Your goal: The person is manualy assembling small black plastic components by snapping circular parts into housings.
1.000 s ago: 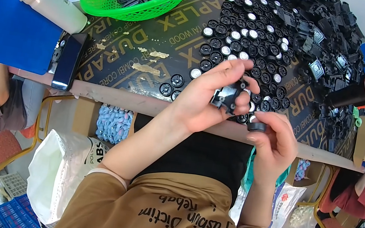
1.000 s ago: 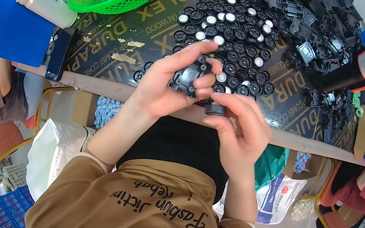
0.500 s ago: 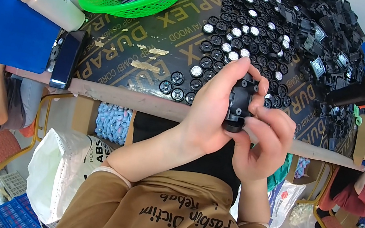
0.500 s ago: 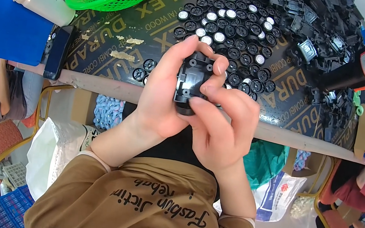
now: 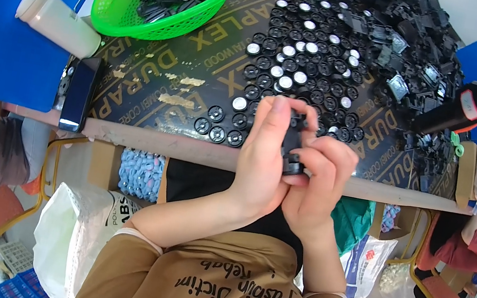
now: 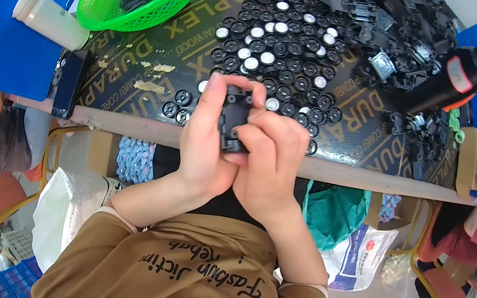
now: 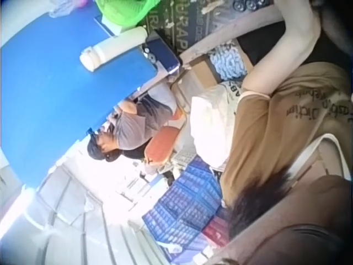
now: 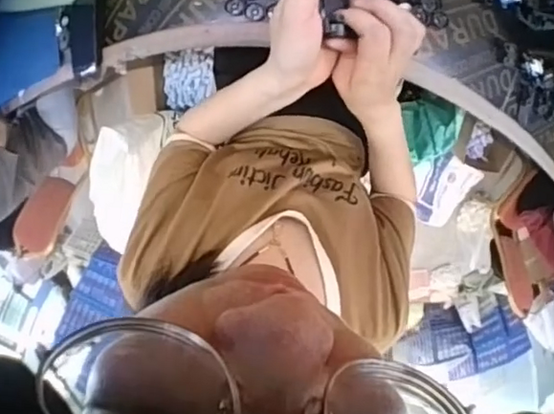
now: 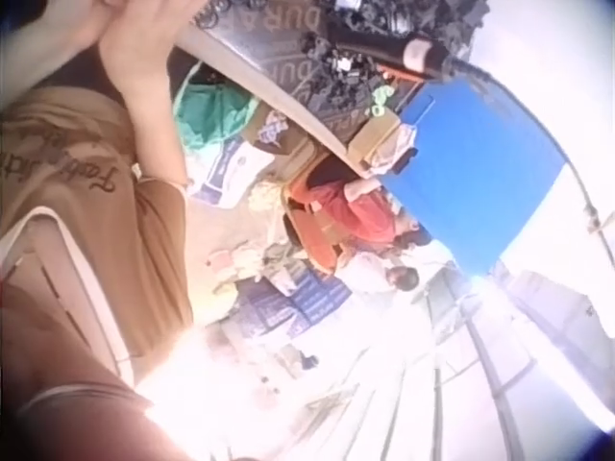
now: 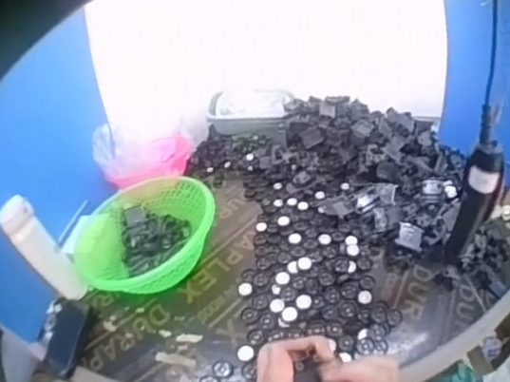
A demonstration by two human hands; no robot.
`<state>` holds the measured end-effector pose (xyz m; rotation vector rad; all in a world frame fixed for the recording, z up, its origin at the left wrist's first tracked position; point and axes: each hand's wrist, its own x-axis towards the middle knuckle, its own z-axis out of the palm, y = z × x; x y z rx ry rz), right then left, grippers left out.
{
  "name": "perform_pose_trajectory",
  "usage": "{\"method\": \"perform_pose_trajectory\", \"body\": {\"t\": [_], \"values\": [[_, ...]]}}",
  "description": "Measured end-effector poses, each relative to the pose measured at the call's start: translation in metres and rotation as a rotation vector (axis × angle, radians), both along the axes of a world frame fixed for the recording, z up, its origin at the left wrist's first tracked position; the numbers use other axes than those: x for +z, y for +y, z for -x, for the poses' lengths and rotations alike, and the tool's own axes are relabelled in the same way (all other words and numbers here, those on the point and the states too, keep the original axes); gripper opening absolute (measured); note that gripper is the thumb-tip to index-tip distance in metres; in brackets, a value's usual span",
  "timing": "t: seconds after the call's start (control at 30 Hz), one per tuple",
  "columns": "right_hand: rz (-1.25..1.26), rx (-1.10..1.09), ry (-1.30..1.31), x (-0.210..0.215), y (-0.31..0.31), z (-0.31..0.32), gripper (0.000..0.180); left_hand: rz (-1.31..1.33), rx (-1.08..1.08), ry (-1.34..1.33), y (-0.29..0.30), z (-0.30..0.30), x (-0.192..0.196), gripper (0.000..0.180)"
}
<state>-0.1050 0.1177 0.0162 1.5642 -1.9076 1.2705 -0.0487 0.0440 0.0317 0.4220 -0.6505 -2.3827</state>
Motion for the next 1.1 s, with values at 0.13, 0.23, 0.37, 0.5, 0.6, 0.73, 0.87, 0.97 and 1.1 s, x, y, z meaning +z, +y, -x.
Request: {"method": "perform_pose_trajectory", "body": {"t": [0.13, 0.23, 0.37, 0.5, 0.6, 0.73, 0.87, 0.97, 1.1], "values": [[-0.010, 0.070, -0.039, 0.003, 0.006, 0.002, 0.027, 0.120, -0.008, 0.010, -0.001, -0.003, 0.001, 0.024], [-0.122, 0.217, -0.160, 0.004, 0.004, 0.018, 0.029, 0.450, -0.053, -0.095, -0.022, -0.004, -0.008, 0.019], [-0.239, 0.040, -0.034, 0.012, 0.013, 0.061, 0.032, 1.259, 0.386, -0.300, -0.106, -0.017, 0.024, 0.014], [-0.403, -0.385, 0.228, 0.005, 0.014, 0.131, 0.036, 2.085, 0.920, -0.901, -0.219, -0.026, 0.054, 0.047], [-0.606, -0.557, 0.326, -0.008, 0.009, 0.162, 0.052, 2.164, 0.957, -0.962, -0.208, -0.025, 0.058, 0.055], [-0.744, -0.634, 0.406, -0.008, 0.007, 0.167, 0.054, 1.939, 0.565, -0.649, -0.132, -0.026, 0.050, 0.036], [-0.669, -0.500, 0.297, 0.001, 0.017, 0.145, 0.052, 1.768, 0.372, -0.585, -0.090, -0.036, 0.033, 0.021], [-0.623, -0.308, 0.054, 0.002, 0.023, 0.143, 0.045, 1.662, 0.284, -0.488, -0.079, -0.040, 0.024, 0.013], [-0.593, -0.221, -0.082, 0.005, 0.025, 0.147, 0.040, 1.582, 0.181, -0.408, -0.072, -0.036, 0.019, 0.011]]}}
